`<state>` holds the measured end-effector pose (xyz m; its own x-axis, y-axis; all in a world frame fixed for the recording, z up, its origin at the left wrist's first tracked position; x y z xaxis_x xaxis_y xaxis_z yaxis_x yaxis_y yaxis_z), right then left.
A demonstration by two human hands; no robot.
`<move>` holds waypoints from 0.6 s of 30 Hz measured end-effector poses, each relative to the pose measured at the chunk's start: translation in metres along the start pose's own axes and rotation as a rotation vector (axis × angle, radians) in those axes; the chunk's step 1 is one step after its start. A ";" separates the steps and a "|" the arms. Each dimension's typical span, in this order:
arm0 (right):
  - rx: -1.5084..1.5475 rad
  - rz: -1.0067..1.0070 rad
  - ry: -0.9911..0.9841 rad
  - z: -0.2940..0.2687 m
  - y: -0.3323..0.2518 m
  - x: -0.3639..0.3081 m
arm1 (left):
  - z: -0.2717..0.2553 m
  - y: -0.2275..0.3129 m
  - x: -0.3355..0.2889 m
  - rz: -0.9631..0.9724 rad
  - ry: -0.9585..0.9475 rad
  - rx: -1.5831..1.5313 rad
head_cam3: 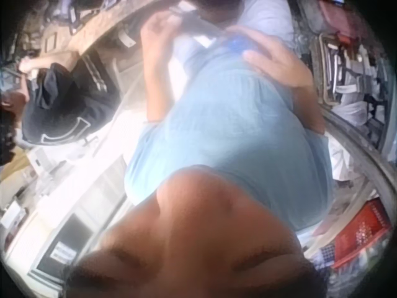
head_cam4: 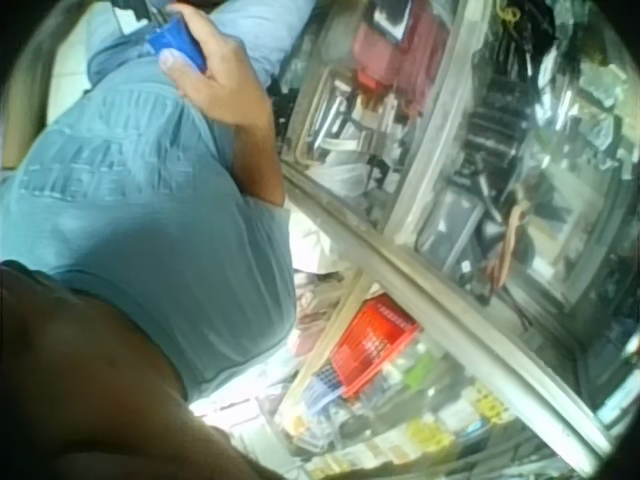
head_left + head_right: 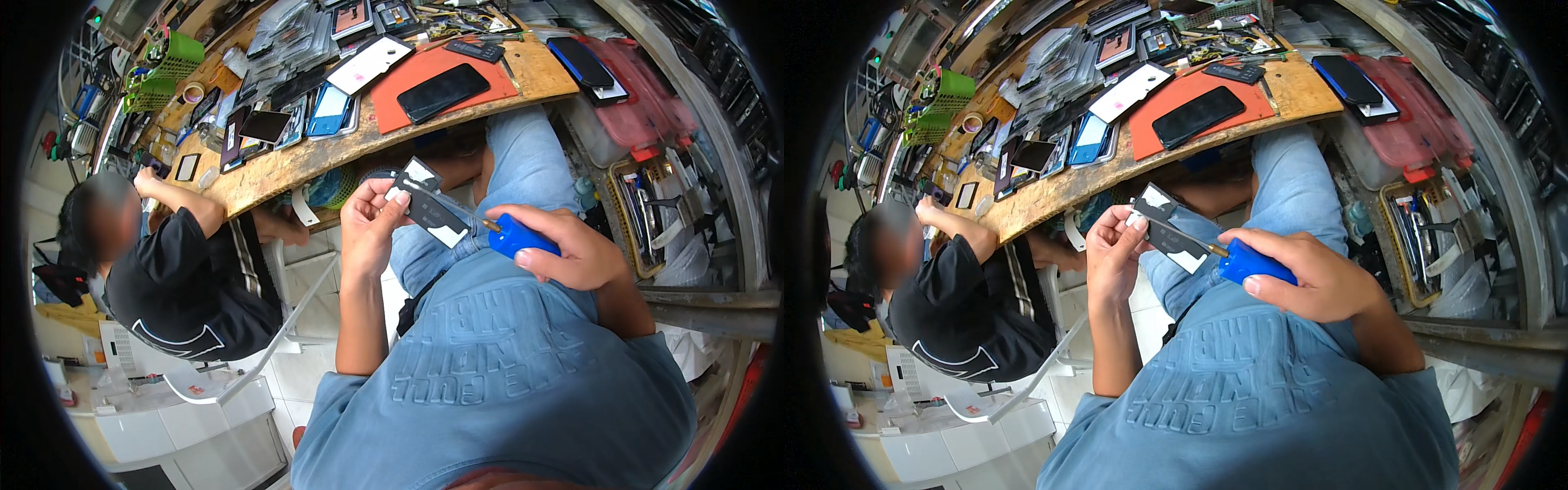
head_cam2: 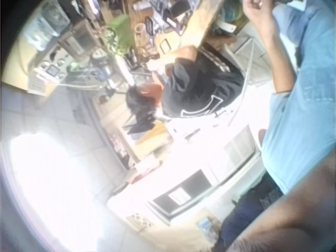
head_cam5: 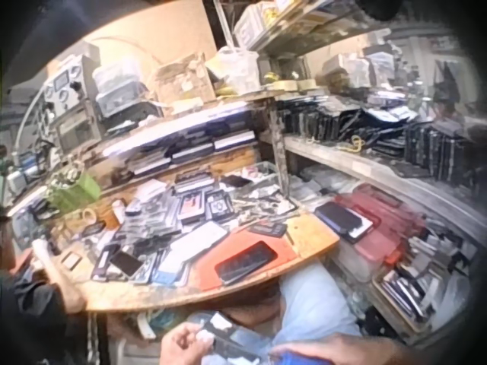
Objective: The person removes a battery from a smartphone using a blue screwdriver, then peels the protective film from a new battery and installs it into the phone. The person secures the battery with screws and closes the phone casing.
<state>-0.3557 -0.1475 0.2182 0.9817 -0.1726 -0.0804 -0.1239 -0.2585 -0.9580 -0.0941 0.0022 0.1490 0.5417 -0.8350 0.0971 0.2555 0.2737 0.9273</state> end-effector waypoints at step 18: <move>-0.023 0.039 0.018 0.009 0.026 0.011 | 0.008 0.004 -0.005 0.010 -0.014 0.000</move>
<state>-0.3471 -0.1476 0.1904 0.9733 -0.2001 -0.1121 -0.1652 -0.2726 -0.9478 -0.1023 0.0030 0.1551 0.5326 -0.8389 0.1117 0.2500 0.2820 0.9263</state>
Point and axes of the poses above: each hand's wrist, its own x-axis towards the middle knuckle, its own z-axis out of the palm, y = z × x, the point moved 2 cm from there along x, towards the middle knuckle, and after that the axes turned 1 degree about z, right-handed, at the moved point
